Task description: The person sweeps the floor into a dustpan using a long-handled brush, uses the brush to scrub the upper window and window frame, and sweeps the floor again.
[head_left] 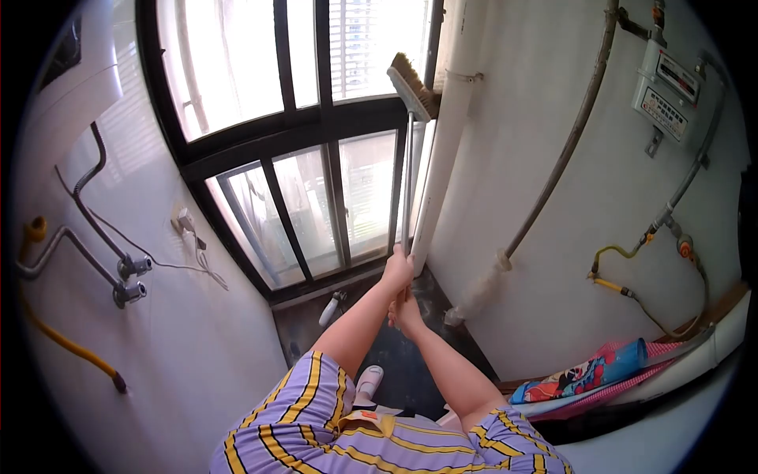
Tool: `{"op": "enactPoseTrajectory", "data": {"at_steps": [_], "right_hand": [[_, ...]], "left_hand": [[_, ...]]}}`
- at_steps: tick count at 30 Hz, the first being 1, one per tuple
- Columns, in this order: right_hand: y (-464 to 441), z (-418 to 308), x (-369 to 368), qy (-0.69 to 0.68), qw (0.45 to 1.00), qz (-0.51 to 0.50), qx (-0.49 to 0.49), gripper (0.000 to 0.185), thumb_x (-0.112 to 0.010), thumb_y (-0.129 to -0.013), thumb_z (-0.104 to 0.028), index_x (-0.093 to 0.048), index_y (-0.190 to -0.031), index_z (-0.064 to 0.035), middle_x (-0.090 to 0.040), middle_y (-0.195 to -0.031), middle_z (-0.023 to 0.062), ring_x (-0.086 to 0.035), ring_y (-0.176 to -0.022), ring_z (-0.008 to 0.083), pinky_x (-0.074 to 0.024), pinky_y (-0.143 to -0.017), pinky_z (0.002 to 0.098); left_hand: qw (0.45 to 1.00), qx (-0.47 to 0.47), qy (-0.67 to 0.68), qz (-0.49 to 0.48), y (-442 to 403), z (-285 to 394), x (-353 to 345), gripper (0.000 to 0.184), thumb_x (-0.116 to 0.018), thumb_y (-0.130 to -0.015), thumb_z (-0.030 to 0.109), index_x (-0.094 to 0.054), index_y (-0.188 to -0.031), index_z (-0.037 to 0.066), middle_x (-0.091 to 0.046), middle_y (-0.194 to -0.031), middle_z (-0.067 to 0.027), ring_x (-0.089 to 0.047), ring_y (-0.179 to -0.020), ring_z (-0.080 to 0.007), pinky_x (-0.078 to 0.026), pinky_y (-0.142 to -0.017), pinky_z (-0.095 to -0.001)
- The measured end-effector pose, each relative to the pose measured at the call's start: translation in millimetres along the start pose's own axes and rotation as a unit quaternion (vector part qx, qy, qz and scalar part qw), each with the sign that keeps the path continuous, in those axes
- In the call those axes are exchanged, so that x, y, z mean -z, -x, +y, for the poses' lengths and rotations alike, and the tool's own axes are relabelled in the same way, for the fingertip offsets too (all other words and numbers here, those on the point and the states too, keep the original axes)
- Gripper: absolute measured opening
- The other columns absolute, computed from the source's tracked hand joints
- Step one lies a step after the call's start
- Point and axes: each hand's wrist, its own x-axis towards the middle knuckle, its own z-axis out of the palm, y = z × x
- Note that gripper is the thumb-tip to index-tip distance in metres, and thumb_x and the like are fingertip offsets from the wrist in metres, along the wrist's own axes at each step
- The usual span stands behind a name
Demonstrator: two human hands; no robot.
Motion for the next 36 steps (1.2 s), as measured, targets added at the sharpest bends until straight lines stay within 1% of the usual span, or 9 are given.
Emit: {"op": "enactPoseTrajectory", "data": {"at_steps": [8,15,18,20,26,30,31,33,36], "right_hand": [[114.9,29.2,16.2,-0.073,0.997,0.001,-0.022,0.044,-0.032,-0.104,-0.054,-0.046,-0.1,-0.0131,-0.037,-0.057,-0.0016,-0.037,-0.042,0.0111,-0.0362,-0.039,0.0305],[47.3,-103.6,-18.6,-0.15,0.974,-0.082,0.146,0.046,-0.031,-0.105,-0.051,-0.048,-0.087,-0.0116,-0.041,-0.054,-0.0017,-0.039,-0.04,0.012,-0.0334,-0.038,0.0285],[33.0,-185.4,-31.3,-0.213,0.951,-0.161,0.155,0.045,-0.037,-0.104,-0.053,-0.053,-0.088,-0.0139,-0.047,-0.06,-0.0045,-0.043,-0.045,0.0102,-0.0342,-0.042,0.026],[27.9,-217.3,-47.2,-0.204,0.962,-0.106,0.146,0.047,-0.044,-0.1,-0.058,-0.056,-0.1,-0.0121,-0.055,-0.072,-0.0037,-0.052,-0.058,0.0102,-0.0411,-0.052,0.0274],[1.9,-175.2,-35.7,-0.155,0.967,-0.184,0.083,0.059,-0.04,-0.097,-0.067,-0.055,-0.109,-0.0106,-0.057,-0.073,0.0005,-0.055,-0.062,0.0137,-0.0434,-0.058,0.0308],[50.6,-150.4,-27.0,-0.042,0.994,-0.104,0.002,0.052,-0.031,-0.101,-0.061,-0.047,-0.094,-0.0129,-0.04,-0.058,-0.0017,-0.04,-0.045,0.0126,-0.0359,-0.042,0.0293],[53.7,-134.6,-16.7,-0.071,0.987,-0.146,-0.007,0.05,-0.031,-0.102,-0.061,-0.046,-0.094,-0.0135,-0.038,-0.058,-0.0021,-0.039,-0.044,0.0124,-0.0359,-0.042,0.0295],[63.6,-106.5,13.5,-0.11,0.97,-0.212,-0.034,0.047,-0.032,-0.102,-0.06,-0.044,-0.095,-0.0146,-0.036,-0.058,-0.0028,-0.038,-0.043,0.0118,-0.0359,-0.041,0.0296],[77.1,-88.1,39.7,-0.098,0.97,-0.22,-0.02,0.043,-0.035,-0.102,-0.058,-0.043,-0.096,-0.0162,-0.035,-0.059,-0.0036,-0.036,-0.043,0.0107,-0.0356,-0.04,0.0293]], "left_hand": [[0.996,-0.012,0.09,0.013,129.2,18.4,-6.7,0.036,-0.058,-0.096,0.028,-0.043,-0.109,-0.001,-0.064,-0.095,-0.0346,-0.061,-0.094,-0.0533,-0.048,-0.08,-0.0551],[0.983,-0.156,0.004,0.092,15.9,125.9,66.1,0.038,-0.059,-0.095,0.027,-0.044,-0.11,-0.005,-0.064,-0.092,-0.0354,-0.063,-0.087,-0.0518,-0.051,-0.077,-0.0536],[0.994,-0.101,-0.013,0.047,-21.9,204.3,115.3,0.041,-0.058,-0.097,0.026,-0.044,-0.116,-0.007,-0.066,-0.094,-0.0317,-0.069,-0.073,-0.0407,-0.056,-0.06,-0.0465],[0.996,-0.062,-0.058,0.025,-47.3,224.1,131.8,0.043,-0.058,-0.098,0.026,-0.044,-0.12,-0.007,-0.066,-0.095,-0.0293,-0.07,-0.069,-0.0361,-0.057,-0.054,-0.0432],[0.983,-0.046,-0.16,0.08,-88.4,154.4,97.4,0.047,-0.058,-0.097,0.029,-0.045,-0.123,-0.008,-0.067,-0.097,-0.0276,-0.071,-0.072,-0.0357,-0.057,-0.056,-0.0435],[0.996,0.005,0.093,0.011,10.9,143.1,107.6,0.04,-0.057,-0.097,0.031,-0.048,-0.107,-0.007,-0.066,-0.093,-0.0309,-0.069,-0.083,-0.0409,-0.056,-0.074,-0.0464],[0.985,-0.046,0.155,0.053,-0.6,103.4,81.3,0.039,-0.058,-0.096,0.031,-0.045,-0.101,-0.005,-0.059,-0.068,-0.0145,-0.058,-0.05,-0.0224,-0.047,-0.042,-0.0365],[0.979,-0.027,0.184,0.083,46.9,113.5,73.2,0.032,-0.057,-0.097,0.029,-0.041,-0.097,0.0,-0.057,-0.065,-0.0121,-0.055,-0.044,-0.0197,-0.044,-0.039,-0.0353],[0.97,-0.082,0.195,0.118,64.5,101.0,42.9,0.031,-0.055,-0.098,0.027,-0.041,-0.101,-0.001,-0.059,-0.073,-0.0184,-0.06,-0.059,-0.0297,-0.047,-0.051,-0.0412]]}}
